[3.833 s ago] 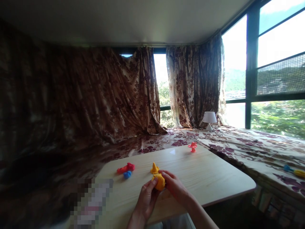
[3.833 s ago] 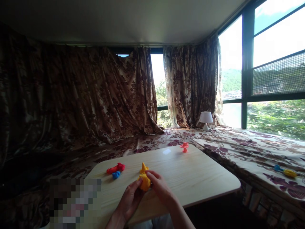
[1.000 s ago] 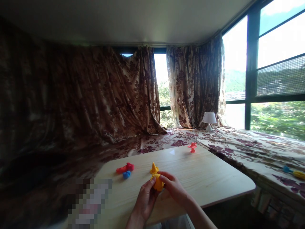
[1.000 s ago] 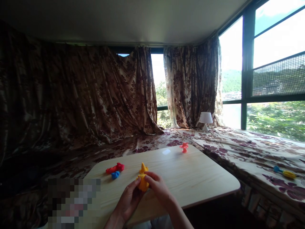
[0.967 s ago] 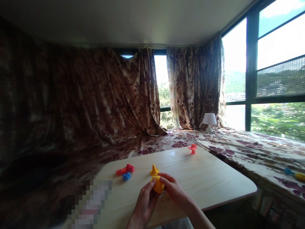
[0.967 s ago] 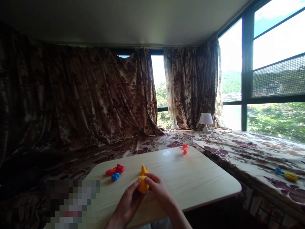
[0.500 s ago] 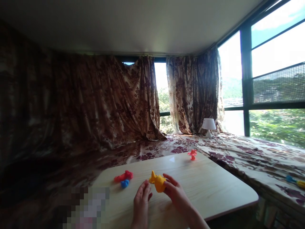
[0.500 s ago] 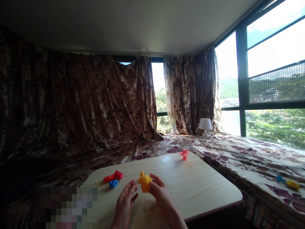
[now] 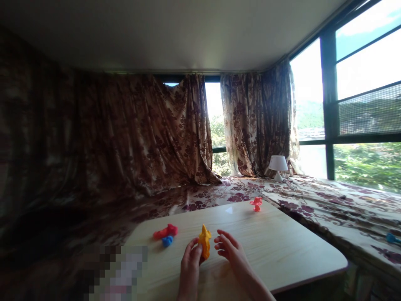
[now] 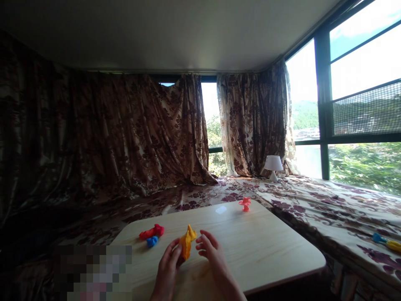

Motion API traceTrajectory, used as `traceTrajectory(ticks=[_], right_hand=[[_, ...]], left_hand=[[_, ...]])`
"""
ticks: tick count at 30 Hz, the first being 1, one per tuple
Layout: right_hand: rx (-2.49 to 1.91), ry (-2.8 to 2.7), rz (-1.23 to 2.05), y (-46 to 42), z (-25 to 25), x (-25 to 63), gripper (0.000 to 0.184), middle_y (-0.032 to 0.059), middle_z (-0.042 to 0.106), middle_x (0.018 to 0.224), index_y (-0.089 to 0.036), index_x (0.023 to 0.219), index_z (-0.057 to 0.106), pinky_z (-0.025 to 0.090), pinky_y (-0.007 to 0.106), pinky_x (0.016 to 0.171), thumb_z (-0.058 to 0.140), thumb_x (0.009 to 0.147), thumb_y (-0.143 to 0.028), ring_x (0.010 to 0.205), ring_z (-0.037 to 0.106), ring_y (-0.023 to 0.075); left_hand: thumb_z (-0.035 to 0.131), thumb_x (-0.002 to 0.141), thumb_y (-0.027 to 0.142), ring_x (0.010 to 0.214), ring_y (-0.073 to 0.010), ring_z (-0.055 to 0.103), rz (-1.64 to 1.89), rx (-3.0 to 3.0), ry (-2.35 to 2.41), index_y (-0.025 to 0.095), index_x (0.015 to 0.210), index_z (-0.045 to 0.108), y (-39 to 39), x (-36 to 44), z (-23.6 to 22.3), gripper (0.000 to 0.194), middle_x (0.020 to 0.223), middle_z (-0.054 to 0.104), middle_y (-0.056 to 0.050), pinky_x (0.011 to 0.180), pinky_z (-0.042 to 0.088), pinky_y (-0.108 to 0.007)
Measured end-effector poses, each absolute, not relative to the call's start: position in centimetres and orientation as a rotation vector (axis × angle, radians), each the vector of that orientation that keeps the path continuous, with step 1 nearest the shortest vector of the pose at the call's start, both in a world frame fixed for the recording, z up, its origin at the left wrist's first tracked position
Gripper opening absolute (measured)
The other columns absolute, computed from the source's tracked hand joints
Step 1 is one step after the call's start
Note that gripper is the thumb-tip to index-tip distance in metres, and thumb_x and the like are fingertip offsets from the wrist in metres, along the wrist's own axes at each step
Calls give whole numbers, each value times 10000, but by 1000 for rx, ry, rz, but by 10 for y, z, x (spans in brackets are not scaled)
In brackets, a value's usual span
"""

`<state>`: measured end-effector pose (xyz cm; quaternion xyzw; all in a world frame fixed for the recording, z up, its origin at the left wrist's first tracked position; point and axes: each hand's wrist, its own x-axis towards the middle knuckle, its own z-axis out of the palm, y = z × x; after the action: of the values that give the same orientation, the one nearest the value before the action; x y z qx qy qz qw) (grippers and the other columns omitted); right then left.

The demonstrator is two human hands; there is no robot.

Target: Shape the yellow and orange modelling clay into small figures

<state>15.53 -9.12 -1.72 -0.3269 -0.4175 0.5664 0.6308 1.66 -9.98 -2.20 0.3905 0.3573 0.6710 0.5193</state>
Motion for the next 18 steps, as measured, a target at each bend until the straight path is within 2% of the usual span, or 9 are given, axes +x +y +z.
traceTrajectory(ticks=[2,7,11,15,18], right_hand=[[-796,-972,1248,-90,-18,156,452,43,657,768,-168,932,670,462,263,617,707,627,-499,686,603,162],[-821,-1153,1183,-87,-21,151,425,47,678,775,-161,863,682,467,279,628,733,593,-486,742,616,202],[-800,-1142,1142,-82,-28,148,428,23,654,628,-144,737,667,460,280,585,751,537,-513,618,605,186],[-815,-1131,1090,-80,-31,149,422,22,650,614,-142,686,654,452,270,564,741,546,-530,578,587,167],[-818,-1154,1066,-82,-30,148,451,34,666,638,-144,703,665,460,279,573,747,522,-549,591,596,177]], left_hand=[[677,670,400,842,-228,644,1576,919,811,156,928,666,-102,16,-22,355,920,705,-79,698,509,-299],[629,724,396,930,-245,617,1510,1101,831,157,914,681,-112,18,-15,309,959,702,-74,819,472,-321],[595,752,417,937,-242,612,1465,1240,872,160,930,683,-118,24,-8,325,954,706,-74,835,454,-296],[684,685,332,833,-223,638,1460,1256,883,153,1025,633,-117,30,-9,388,881,710,-76,790,469,-291],[723,626,252,895,-235,629,1540,1202,932,162,945,666,-114,31,-13,337,927,705,-87,822,460,-292]])
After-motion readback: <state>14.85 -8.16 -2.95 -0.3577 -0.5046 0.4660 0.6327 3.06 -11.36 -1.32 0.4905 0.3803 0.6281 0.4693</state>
